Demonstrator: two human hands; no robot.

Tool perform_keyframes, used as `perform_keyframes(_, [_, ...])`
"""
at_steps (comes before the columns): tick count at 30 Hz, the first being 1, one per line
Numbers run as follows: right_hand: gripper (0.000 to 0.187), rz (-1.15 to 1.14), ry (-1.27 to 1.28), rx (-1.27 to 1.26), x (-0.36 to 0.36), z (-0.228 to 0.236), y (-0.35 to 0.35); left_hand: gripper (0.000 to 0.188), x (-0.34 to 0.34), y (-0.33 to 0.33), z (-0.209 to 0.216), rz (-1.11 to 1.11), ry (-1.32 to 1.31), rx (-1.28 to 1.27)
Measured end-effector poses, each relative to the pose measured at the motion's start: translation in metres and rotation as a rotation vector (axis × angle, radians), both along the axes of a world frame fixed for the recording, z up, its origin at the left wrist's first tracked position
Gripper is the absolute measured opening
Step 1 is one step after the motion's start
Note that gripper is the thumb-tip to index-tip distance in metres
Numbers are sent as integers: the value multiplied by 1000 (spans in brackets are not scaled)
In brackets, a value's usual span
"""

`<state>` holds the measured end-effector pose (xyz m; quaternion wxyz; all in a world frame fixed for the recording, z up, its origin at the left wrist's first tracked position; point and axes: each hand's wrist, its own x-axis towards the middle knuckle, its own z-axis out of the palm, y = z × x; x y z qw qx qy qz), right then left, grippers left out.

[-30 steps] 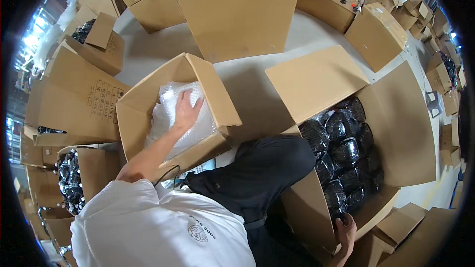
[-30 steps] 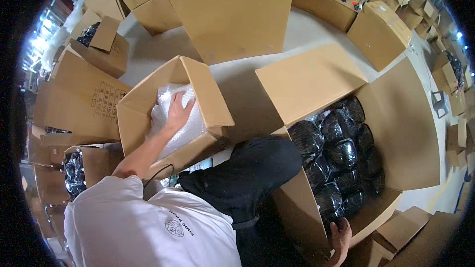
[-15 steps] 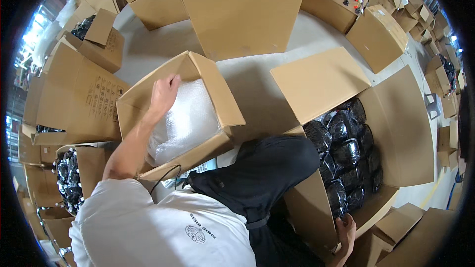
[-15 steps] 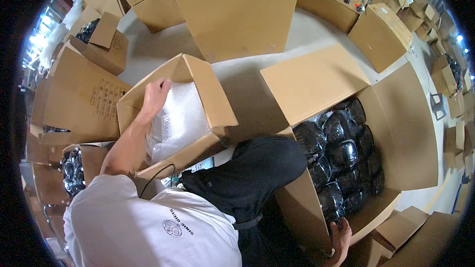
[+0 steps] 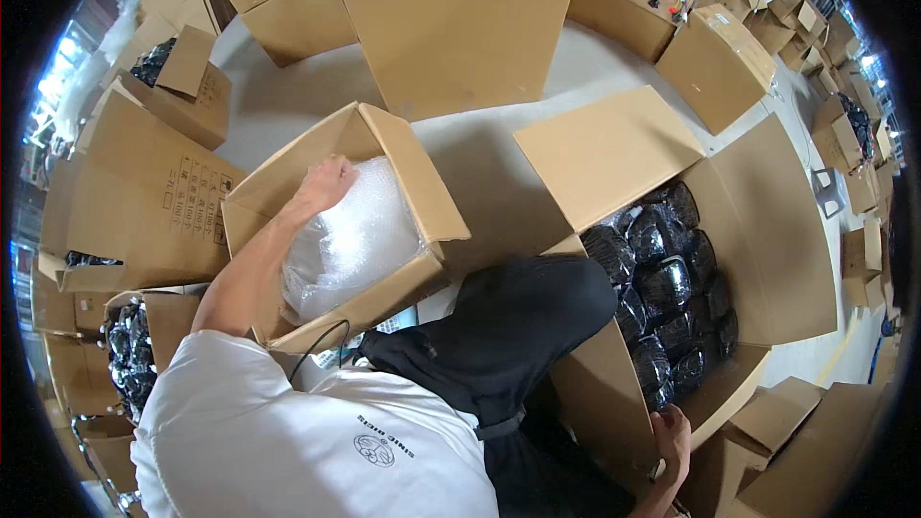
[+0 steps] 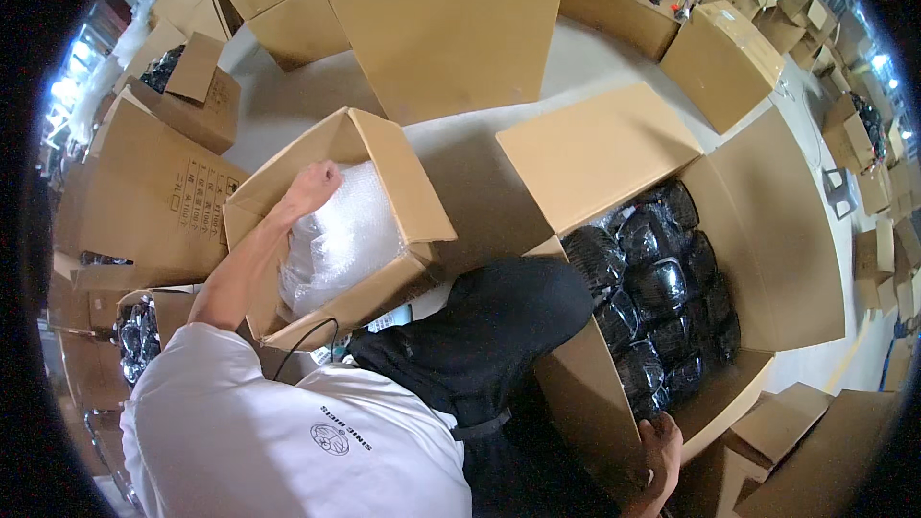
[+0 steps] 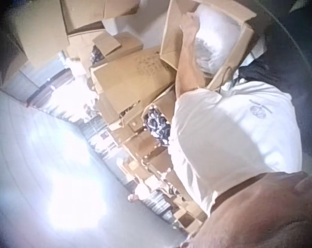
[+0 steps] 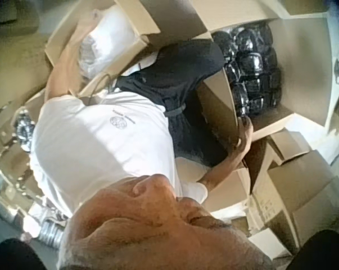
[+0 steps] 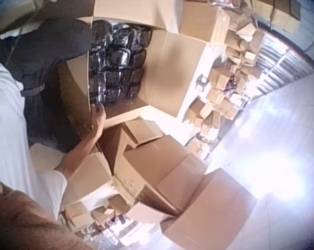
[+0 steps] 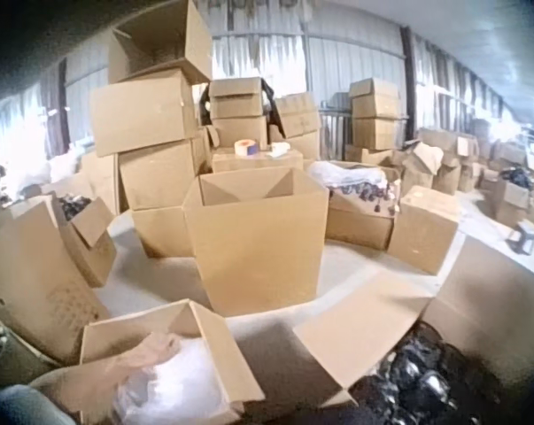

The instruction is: The person organizes and packages automotive light components into cardboard boxes by hand, wrapping them in bubble wrap before placing them inside.

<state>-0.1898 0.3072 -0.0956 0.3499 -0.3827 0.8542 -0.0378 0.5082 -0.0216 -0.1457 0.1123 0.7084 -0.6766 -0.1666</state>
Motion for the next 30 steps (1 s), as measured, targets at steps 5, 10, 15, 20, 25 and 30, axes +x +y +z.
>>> perform_keyframes(5, [48,76,-21,-190,-4,-4,-5,33,5,28,-80,-274,-244,471])
perform_keyframes(10, [40,57,-24,-147,20,7,-17,25,-4,24,26,-169,-48,-66])
perform_keyframes(15, [39,54,9,-300,26,14,-24,31,-52,4,210,-187,489,-244])
perform_keyframes(20, [45,200,-35,-804,147,74,-102,25,-91,18,294,-207,950,-217])
perform_keyframes(25, [61,512,-421,-889,246,90,-156,21,-107,24,329,-361,1243,-225])
perform_keyframes(30, [70,314,-1095,-776,275,60,-204,25,-119,46,334,-365,1552,-539])
